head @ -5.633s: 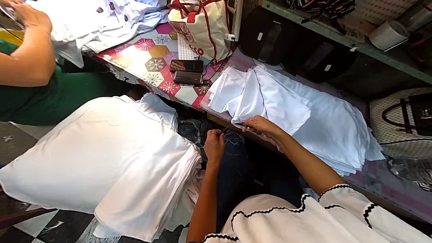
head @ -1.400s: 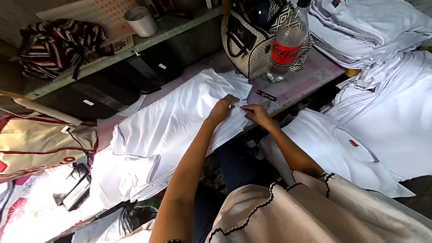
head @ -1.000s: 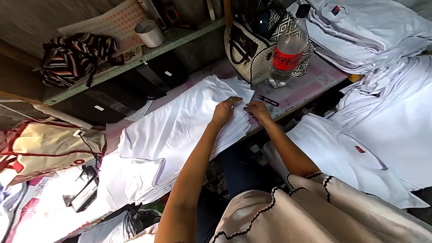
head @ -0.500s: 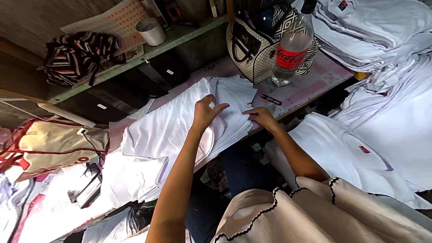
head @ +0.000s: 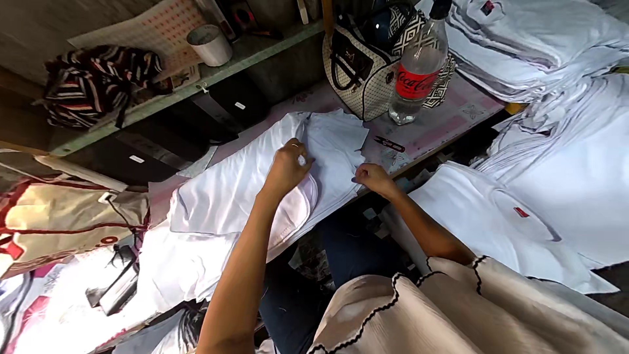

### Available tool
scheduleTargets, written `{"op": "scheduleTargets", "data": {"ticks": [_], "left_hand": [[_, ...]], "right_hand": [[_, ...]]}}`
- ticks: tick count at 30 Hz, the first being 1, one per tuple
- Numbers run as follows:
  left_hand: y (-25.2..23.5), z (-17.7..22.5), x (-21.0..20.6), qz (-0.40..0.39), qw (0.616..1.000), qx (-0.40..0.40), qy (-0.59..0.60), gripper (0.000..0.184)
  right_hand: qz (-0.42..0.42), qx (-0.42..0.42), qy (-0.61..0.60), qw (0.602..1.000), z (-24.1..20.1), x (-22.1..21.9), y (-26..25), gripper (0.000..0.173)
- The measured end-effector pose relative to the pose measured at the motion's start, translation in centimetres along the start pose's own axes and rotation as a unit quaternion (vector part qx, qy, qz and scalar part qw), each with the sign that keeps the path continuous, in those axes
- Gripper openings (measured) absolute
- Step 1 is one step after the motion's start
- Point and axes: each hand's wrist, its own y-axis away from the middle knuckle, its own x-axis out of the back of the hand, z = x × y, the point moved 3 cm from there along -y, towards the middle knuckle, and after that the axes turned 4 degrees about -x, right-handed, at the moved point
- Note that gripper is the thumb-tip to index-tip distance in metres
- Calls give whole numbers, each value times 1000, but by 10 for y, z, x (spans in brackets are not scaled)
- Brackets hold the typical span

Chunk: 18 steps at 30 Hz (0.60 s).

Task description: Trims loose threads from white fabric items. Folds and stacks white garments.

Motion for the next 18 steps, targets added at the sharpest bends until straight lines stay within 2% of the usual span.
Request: {"op": "scheduleTargets", "data": {"ticks": [1,2,4,5,6,9,10,11,13,15,16,18], "left_hand": [[-1,7,-13,-38,999,-2,4,8],[-3,14,-29,-85,996,-3,6,20],[-7,19,-62,-173,985,-3,10,57],[-9,18,-74,-199,980,-3,13,64],[-10,15,-79,-205,979,-10,23,61],[-7,3,-55,-141,988,-51,38,33],[-5,-1,-39,-111,992,-55,32,20],[-1,-4,-20,-81,995,-41,29,16],[8,-9,16,-6,1000,6,29,30],[12,-8,29,28,999,35,12,39],[10,-5,23,22,999,29,-1,38],[4,4,-4,-46,998,32,-11,20]], "right_hand": [[18,10,5,1000,-9,0,4,27],[40,32,16,999,-21,1,9,25],[59,79,29,995,-47,4,19,21],[61,101,24,993,-57,4,23,20],[62,125,7,990,-64,5,27,17],[67,176,-72,979,-56,9,31,18],[69,161,-86,981,-46,13,29,18],[74,140,-88,983,-33,16,25,18],[85,86,-59,991,-7,10,11,20],[75,38,-16,996,7,-3,-1,33],[68,23,5,997,7,-8,-2,36],[76,21,51,996,1,-12,-1,32]]}}
